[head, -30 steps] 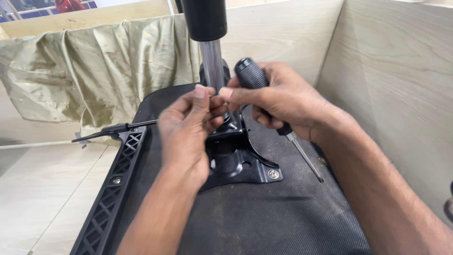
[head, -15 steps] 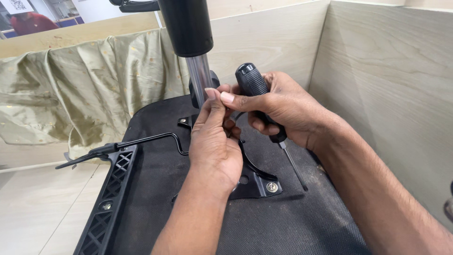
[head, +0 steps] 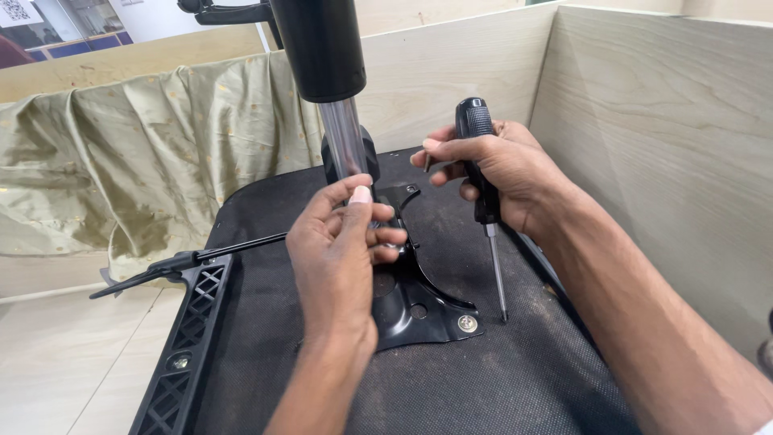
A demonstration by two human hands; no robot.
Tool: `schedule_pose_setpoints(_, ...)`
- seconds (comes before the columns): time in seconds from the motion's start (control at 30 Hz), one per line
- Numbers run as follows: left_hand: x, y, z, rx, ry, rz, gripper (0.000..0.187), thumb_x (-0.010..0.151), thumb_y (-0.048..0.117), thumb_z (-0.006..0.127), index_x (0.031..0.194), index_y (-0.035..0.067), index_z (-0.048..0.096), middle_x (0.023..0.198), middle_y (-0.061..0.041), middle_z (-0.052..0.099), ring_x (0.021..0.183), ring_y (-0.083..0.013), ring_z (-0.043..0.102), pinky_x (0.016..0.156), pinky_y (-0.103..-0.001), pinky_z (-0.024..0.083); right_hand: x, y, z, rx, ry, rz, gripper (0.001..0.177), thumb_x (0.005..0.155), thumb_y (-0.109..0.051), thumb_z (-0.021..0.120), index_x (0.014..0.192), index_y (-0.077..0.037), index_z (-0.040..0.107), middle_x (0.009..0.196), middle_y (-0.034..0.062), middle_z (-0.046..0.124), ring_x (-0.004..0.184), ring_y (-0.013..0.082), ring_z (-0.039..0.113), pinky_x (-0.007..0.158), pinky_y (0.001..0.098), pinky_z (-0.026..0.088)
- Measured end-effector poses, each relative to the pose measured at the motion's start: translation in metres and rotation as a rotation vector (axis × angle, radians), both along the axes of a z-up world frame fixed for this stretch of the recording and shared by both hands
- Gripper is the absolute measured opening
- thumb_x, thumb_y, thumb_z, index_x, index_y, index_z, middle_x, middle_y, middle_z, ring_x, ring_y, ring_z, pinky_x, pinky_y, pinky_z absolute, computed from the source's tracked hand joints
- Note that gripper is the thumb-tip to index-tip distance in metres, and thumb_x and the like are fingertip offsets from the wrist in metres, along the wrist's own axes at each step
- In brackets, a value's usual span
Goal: The person uses a screwdriver to tighten screws on the underside of an office chair seat, securing the gas lift mechanism to the seat base. The person repositions the chair to access different screws and continues tightening them.
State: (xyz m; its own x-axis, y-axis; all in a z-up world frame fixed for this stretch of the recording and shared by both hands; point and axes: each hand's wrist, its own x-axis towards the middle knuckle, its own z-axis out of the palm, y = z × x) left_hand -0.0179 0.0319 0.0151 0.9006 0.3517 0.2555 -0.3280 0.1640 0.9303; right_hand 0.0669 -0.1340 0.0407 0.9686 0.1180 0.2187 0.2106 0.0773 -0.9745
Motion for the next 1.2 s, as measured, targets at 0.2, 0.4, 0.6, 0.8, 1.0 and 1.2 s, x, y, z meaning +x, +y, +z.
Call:
schedule_pose_setpoints(0.2, -0.001, 0.066, 0.030, 0.344, 0.254, -0.113, 0.027, 0.093, 0.026, 0.066, 0.106, 0.003, 0.070, 0.075, -0.010, 0.073, 0.049, -0.0141, 0.063, 0.044, -0.025, 0.048, 0.051, 0.010, -0.018, 0.066, 0.159, -0.086, 0.018, 0.085, -0.001, 0.072, 0.101, 0.002, 0.066, 0.091, 0.0206, 0.077, 0.074, 0.0211, 0.076, 0.064, 0.0243, 0.067)
schedule_pose_setpoints(0.4, 0.057, 0.103, 0.029, 0.421, 0.149, 0.041, 0.018, 0.097, 0.019, 0.064, 0.102, 0.004, 0.072, 0.080, -0.006, 0.073, 0.059, -0.0100, 0.064, 0.054, -0.022, 0.050, 0.108, 0.025, -0.032, -0.017, 0.191, -0.125, 0.021, 0.080, 0.006, 0.077, 0.097, 0.004, 0.065, 0.094, 0.0202, 0.075, 0.082, 0.0236, 0.080, 0.070, 0.0243, 0.071)
schedule_pose_setpoints(0.6, 0.149, 0.115, 0.017, 0.605, -0.163, -0.033, 0.022, 0.084, -0.001, 0.074, 0.105, 0.008, 0.072, 0.094, -0.004, 0.072, 0.086, -0.0111, 0.068, 0.081, -0.025, 0.057, 0.154, 0.039, -0.038, -0.195, 0.243, -0.128, 0.016, 0.077, 0.013, 0.079, 0.091, 0.010, 0.071, 0.094, 0.0217, 0.075, 0.081, 0.0281, 0.078, 0.067, 0.0278, 0.067)
schedule_pose_setpoints(0.8, 0.195, 0.144, 0.003, 0.512, -0.072, -0.122, 0.020, 0.100, 0.018, 0.060, 0.107, 0.012, 0.077, 0.097, -0.001, 0.076, 0.089, -0.0112, 0.068, 0.081, -0.024, 0.054, 0.178, 0.056, -0.051, -0.362, 0.322, -0.175, 0.020, 0.079, 0.011, 0.079, 0.095, 0.009, 0.068, 0.096, 0.0262, 0.075, 0.080, 0.0301, 0.081, 0.069, 0.0270, 0.066)
schedule_pose_setpoints(1.0, 0.232, 0.132, -0.039, 0.393, 0.022, -0.224, 0.032, 0.109, 0.027, 0.050, 0.097, 0.009, 0.075, 0.080, 0.000, 0.068, 0.067, -0.0093, 0.061, 0.065, -0.025, 0.054, 0.191, 0.054, -0.054, -0.354, 0.272, -0.128, 0.021, 0.077, 0.014, 0.078, 0.094, 0.012, 0.066, 0.097, 0.0248, 0.074, 0.078, 0.0297, 0.079, 0.063, 0.0275, 0.071)
schedule_pose_setpoints(1.2, 0.251, 0.130, -0.051, 0.537, 0.157, -0.156, 0.031, 0.105, 0.013, 0.047, 0.091, 0.008, 0.074, 0.073, 0.000, 0.068, 0.061, -0.0077, 0.061, 0.059, -0.024, 0.054, 0.188, 0.054, -0.048, -0.484, 0.274, -0.147, 0.025, 0.078, 0.013, 0.079, 0.096, 0.009, 0.063, 0.095, 0.0247, 0.074, 0.079, 0.0288, 0.080, 0.061, 0.0258, 0.069)
